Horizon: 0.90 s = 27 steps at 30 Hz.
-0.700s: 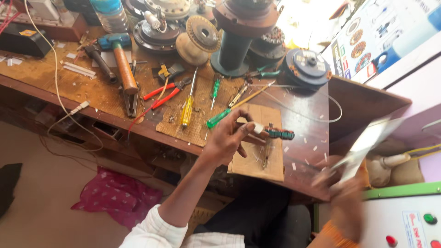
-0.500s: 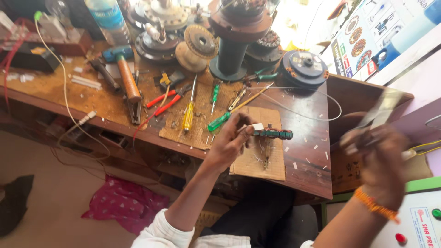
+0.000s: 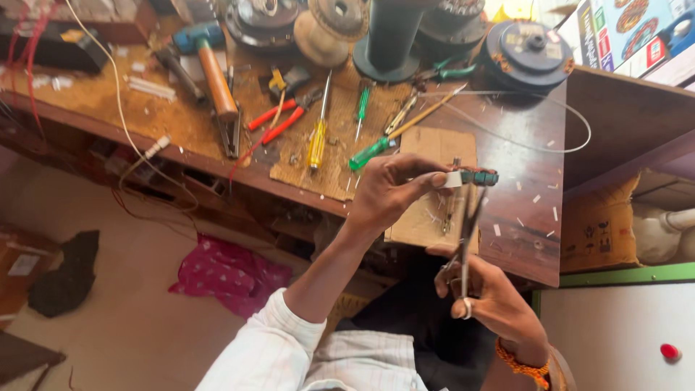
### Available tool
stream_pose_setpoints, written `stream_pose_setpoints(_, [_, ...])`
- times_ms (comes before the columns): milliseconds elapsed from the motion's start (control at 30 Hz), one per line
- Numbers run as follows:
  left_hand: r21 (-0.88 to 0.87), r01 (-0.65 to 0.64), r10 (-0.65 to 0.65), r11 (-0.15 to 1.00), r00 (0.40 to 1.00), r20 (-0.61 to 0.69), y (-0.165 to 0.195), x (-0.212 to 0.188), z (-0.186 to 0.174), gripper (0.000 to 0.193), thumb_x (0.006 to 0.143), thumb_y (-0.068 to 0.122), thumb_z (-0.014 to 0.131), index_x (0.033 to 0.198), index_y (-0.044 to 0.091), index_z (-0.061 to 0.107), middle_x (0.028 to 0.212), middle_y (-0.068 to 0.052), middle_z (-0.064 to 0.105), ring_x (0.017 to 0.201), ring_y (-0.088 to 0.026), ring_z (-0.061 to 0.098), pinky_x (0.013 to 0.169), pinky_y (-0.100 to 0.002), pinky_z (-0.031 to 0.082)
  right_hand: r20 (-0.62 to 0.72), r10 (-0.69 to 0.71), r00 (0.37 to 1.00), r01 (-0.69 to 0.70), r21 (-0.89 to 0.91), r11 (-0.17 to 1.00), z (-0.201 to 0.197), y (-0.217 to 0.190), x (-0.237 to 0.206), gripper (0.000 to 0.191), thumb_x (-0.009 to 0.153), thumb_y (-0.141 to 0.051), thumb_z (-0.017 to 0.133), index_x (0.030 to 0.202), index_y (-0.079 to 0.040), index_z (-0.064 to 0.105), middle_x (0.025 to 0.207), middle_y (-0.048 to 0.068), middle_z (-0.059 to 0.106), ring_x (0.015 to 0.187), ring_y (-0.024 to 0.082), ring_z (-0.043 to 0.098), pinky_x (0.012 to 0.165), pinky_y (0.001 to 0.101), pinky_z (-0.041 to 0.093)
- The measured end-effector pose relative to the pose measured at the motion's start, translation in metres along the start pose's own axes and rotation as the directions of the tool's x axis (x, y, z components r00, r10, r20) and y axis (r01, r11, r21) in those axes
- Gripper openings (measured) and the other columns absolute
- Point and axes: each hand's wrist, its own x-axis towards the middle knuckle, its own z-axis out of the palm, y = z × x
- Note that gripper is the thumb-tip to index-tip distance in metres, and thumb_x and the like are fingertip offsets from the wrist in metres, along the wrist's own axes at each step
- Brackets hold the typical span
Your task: The person uses scissors to cut small white insulating sleeves and places them onto the copper windings of a stator component. They repeatedly pick up sleeves, cut them, and slide them onto the wires.
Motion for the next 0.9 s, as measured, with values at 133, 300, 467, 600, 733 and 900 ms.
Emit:
stream_pose_setpoints(133, [0.164, 0.045, -0.052, 0.985, 0.998, 0.036, 0.006, -0.01, 0.0, 0.017, 0.096, 0.012, 0.075, 0.108, -0.001, 0.076, 0.096, -0.008, 0.079, 0.089, -0.012, 0.077, 0.08, -0.028, 0.065, -0.037, 0.187, 0.982, -0.187, 0.004, 0.982, 0.012, 0.008, 0.0, 0.081, 0.07, -0.019, 0.089, 0.142, -0.003, 0.056, 0.084, 0.001, 0.063, 0.068, 0.007, 0.055, 0.061, 0.023, 0.048])
stream_pose_setpoints(300, [0.235, 0.103, -0.116, 0.967, 0.992, 0.043, 0.013, -0.01, -0.005, 0.014, 0.092, 0.011, 0.075, 0.1, 0.0, 0.078, 0.1, -0.009, 0.077, 0.091, -0.017, 0.077, 0.076, -0.031, 0.069, -0.02, 0.158, 0.987, -0.158, 0.008, 0.987, 0.02, 0.009, 0.002, 0.07, 0.075, -0.008, 0.085, 0.14, 0.0, 0.06, 0.076, 0.001, 0.061, 0.068, 0.006, 0.057, 0.063, 0.0238, 0.05])
stream_pose_setpoints(467, [0.36, 0.05, -0.066, 0.932, 0.997, 0.031, 0.013, -0.011, -0.012, 0.011, 0.092, 0.01, 0.074, 0.097, 0.002, 0.08, 0.091, -0.01, 0.08, 0.123, -0.022, 0.07, 0.083, -0.032, 0.069, -0.096, 0.17, 0.981, -0.181, -0.117, 0.977, 0.025, 0.008, 0.005, 0.062, 0.069, -0.002, 0.086, 0.128, 0.001, 0.069, 0.07, -0.001, 0.062, 0.065, 0.007, 0.058, 0.062, 0.0248, 0.052])
stream_pose_setpoints(600, [0.434, 0.016, -0.041, 0.901, 0.998, 0.05, 0.012, -0.011, -0.015, 0.012, 0.094, 0.011, 0.075, 0.098, 0.001, 0.081, 0.087, -0.011, 0.082, 0.12, -0.023, 0.073, 0.105, -0.033, 0.056, -0.1, 0.196, 0.975, -0.205, -0.084, 0.975, 0.029, 0.01, 0.008, 0.058, 0.069, 0.0, 0.084, 0.125, -0.001, 0.07, 0.065, 0.0, 0.062, 0.061, 0.007, 0.058, 0.058, 0.0253, 0.051])
stream_pose_setpoints(733, [0.448, 0.068, -0.08, 0.891, 0.997, 0.007, 0.013, -0.012, -0.016, 0.013, 0.09, 0.013, 0.076, 0.095, 0.001, 0.08, 0.088, -0.009, 0.081, 0.106, -0.019, 0.074, 0.081, -0.03, 0.064, -0.096, 0.229, 0.969, -0.235, -0.054, 0.971, 0.031, 0.014, 0.011, 0.06, 0.066, 0.003, 0.083, 0.124, 0.0, 0.071, 0.065, 0.0, 0.062, 0.06, 0.007, 0.058, 0.056, 0.0257, 0.051])
stream_pose_setpoints(900, [0.469, 0.13, -0.134, 0.874, 0.991, -0.026, 0.012, -0.012, -0.019, 0.016, 0.088, 0.015, 0.076, 0.095, 0.001, 0.079, 0.082, -0.007, 0.08, 0.074, -0.01, 0.077, 0.067, -0.027, 0.063, -0.13, 0.241, 0.962, -0.252, -0.077, 0.965, 0.034, 0.023, 0.012, 0.055, 0.068, 0.002, 0.084, 0.123, 0.001, 0.073, 0.067, 0.0, 0.063, 0.061, 0.007, 0.057, 0.058, 0.0247, 0.05])
